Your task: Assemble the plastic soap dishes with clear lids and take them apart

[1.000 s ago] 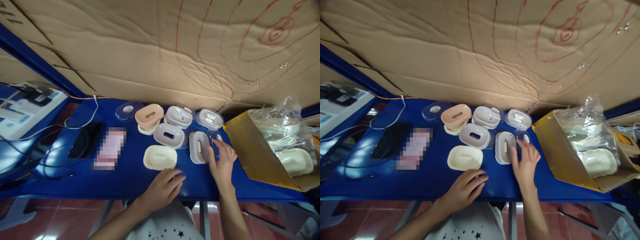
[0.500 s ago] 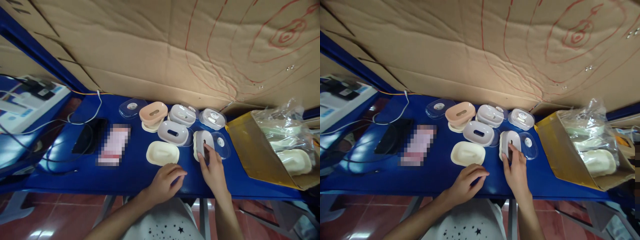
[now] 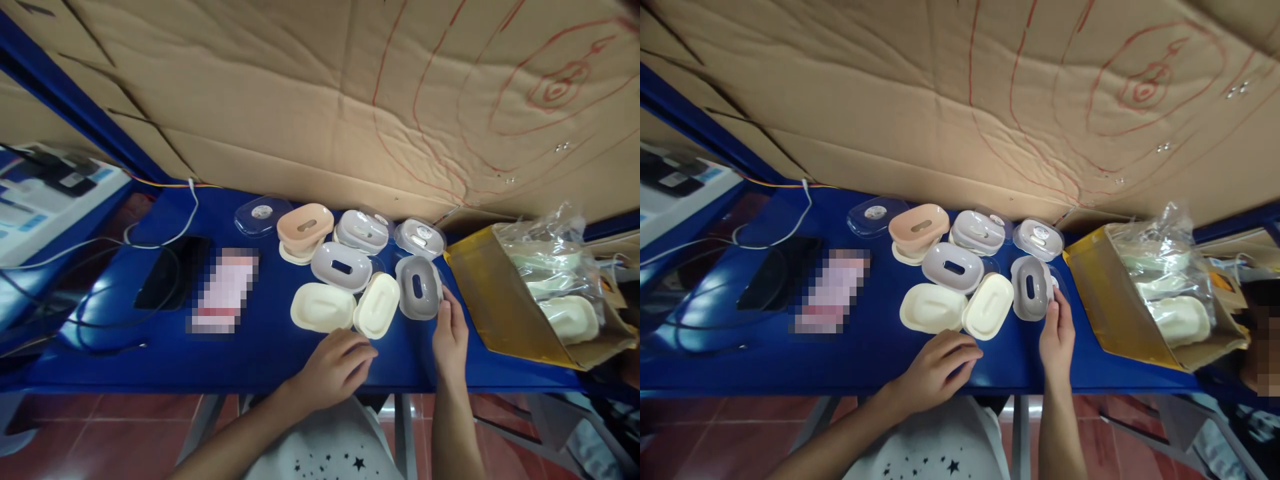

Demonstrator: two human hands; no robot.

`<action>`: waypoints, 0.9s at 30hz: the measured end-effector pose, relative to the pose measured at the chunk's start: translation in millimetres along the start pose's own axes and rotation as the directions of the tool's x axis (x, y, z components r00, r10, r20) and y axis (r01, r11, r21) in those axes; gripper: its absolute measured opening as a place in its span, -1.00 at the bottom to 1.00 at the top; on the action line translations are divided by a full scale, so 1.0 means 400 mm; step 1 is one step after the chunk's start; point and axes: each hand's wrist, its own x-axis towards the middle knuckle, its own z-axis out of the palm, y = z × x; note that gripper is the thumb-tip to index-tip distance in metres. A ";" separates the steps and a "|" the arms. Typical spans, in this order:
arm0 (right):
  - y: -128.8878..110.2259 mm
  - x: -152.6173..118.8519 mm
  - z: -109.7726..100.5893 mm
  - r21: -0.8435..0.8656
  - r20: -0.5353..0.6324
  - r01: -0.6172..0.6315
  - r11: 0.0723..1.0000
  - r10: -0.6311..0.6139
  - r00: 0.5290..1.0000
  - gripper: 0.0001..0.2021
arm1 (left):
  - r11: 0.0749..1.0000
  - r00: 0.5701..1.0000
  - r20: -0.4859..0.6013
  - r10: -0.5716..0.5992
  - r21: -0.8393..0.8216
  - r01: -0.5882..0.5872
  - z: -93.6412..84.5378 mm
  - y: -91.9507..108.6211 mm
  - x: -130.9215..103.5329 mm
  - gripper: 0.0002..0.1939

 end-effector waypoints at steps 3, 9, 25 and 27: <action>-0.006 0.062 -0.042 -0.251 0.010 0.244 0.937 -0.249 0.968 -0.51 | 1.000 1.000 0.011 0.018 -0.006 -0.017 0.002 0.001 -0.002 -0.84; -0.037 0.309 -0.048 -0.361 0.325 0.586 0.725 -0.491 0.808 -0.51 | 0.998 0.999 0.008 0.054 0.012 -0.054 0.005 0.001 -0.003 -0.86; -0.024 0.440 0.104 -0.314 0.544 0.557 0.769 -0.335 0.769 -0.25 | 0.979 0.988 0.090 0.127 0.147 -0.140 0.006 0.011 -0.010 -0.84; -0.024 0.432 0.116 -0.315 0.519 0.545 0.777 -0.340 0.784 -0.22 | 0.969 0.980 0.154 0.129 0.192 -0.158 0.010 0.012 -0.010 -0.86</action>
